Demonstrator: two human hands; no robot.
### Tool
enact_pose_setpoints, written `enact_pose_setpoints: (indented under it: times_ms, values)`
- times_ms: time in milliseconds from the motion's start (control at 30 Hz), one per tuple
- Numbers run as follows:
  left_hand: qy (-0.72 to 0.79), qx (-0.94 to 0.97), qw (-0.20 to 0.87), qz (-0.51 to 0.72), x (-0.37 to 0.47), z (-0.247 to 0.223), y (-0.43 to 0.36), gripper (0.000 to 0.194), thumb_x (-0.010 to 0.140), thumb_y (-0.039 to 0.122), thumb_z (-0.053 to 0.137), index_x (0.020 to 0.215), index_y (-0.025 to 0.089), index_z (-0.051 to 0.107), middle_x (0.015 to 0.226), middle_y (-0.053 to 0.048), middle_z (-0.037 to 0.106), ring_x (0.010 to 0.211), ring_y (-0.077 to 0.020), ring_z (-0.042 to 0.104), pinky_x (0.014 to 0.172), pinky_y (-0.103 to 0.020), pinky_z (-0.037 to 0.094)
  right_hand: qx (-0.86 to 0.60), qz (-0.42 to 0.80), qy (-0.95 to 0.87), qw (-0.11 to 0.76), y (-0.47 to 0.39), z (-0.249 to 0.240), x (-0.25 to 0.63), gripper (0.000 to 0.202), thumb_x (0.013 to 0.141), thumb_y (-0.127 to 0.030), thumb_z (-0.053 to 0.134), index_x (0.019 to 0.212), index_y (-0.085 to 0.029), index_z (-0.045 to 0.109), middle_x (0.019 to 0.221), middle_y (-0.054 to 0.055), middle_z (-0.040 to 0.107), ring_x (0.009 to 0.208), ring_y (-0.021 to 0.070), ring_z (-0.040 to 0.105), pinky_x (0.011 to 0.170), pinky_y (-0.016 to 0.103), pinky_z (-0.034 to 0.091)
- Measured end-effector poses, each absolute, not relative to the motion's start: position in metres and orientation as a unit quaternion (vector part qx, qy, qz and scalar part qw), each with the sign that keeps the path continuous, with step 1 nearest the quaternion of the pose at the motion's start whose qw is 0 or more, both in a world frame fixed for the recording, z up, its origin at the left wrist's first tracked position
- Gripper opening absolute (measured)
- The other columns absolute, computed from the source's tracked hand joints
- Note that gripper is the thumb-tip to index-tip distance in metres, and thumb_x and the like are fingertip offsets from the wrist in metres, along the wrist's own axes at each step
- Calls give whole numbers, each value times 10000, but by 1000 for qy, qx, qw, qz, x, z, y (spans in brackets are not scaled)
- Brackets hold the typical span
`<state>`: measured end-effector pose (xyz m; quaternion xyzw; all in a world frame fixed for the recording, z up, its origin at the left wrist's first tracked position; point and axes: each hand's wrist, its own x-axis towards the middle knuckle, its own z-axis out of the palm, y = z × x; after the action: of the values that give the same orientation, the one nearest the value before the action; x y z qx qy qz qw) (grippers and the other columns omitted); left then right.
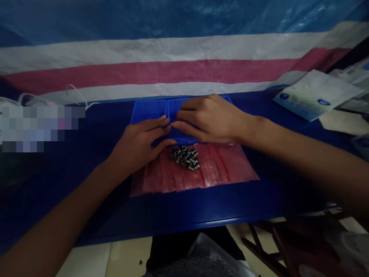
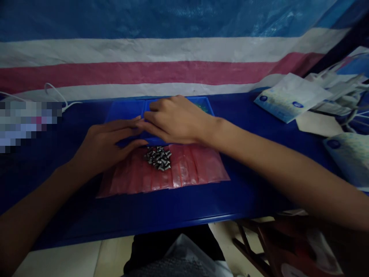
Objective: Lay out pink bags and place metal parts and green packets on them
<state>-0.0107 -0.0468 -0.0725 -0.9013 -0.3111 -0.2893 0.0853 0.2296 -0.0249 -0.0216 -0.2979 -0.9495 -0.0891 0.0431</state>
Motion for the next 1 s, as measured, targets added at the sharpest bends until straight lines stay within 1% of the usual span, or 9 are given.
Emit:
enact_pose_setpoints:
  times_ms: [100,200,300,467,600,667,800,900,1000]
  values:
    - [-314,-900,94,-287,-10,-72,-45,207,1054,398,637,1129,253,765,1281,-69,782,1196,-248,760,1076,-406,651,-285,-47,-955,-70,-4,-19,225,745,1138,-575,224,1082,-90,786,963,162,766,769,242,652,709,363,369]
    - [-308,-903,90,-287,-10,-72,-44,181,1051,330,629,1129,239,765,1258,-64,790,1174,-251,769,1045,-429,668,-264,-34,-958,-110,-1,-23,220,816,1120,-635,229,976,-79,809,882,180,776,721,245,668,707,369,395]
    - [-301,-906,83,-287,-11,-73,-43,192,1037,296,610,1127,225,764,1262,-83,785,1176,-256,769,1043,-436,669,-254,5,-962,-100,-9,-27,216,853,1111,-664,213,883,-94,805,784,160,763,721,239,678,720,362,418]
    - [-298,-905,82,-293,-13,-74,-42,212,1013,311,605,1146,261,762,1289,-59,777,1174,-260,770,1020,-442,683,-320,96,-940,-64,-22,-30,206,896,1090,-713,176,886,-95,792,780,154,750,719,241,676,732,374,447]
    - [-307,-899,87,-300,-11,-73,-42,215,1009,274,621,1171,261,761,1265,-38,787,1152,-251,778,998,-436,695,-363,201,-909,-51,-25,-28,201,910,1072,-747,140,907,-138,796,771,113,748,654,200,656,698,346,461]
    - [-309,-896,88,-305,-11,-73,-42,204,1019,287,634,1170,240,762,1268,-57,785,1159,-247,776,1016,-410,686,-369,162,-914,-47,-23,-26,202,874,1088,-718,165,983,-132,805,845,132,773,707,217,690,721,352,473]
    - [-291,-905,88,-297,-12,-73,-42,192,1031,325,618,1120,247,769,1272,-65,785,1184,-232,765,1068,-361,652,-335,4,-937,-96,-19,-24,205,891,1079,-729,225,972,-74,820,905,209,782,914,338,742,844,438,505]
    - [-285,-907,100,-293,-12,-73,-41,205,1027,281,605,1149,221,759,1271,-73,785,1180,-231,767,1059,-373,654,-341,43,-933,-104,-18,-23,203,901,1084,-722,181,994,-95,821,863,179,779,937,313,742,896,428,504]
    - [-299,-900,109,-299,-10,-74,-42,227,1033,302,632,1190,187,749,1248,-89,793,1133,-239,784,1001,-377,675,-376,127,-914,-78,-18,-21,200,866,1089,-714,184,933,-141,814,778,125,753,794,246,717,828,371,497]
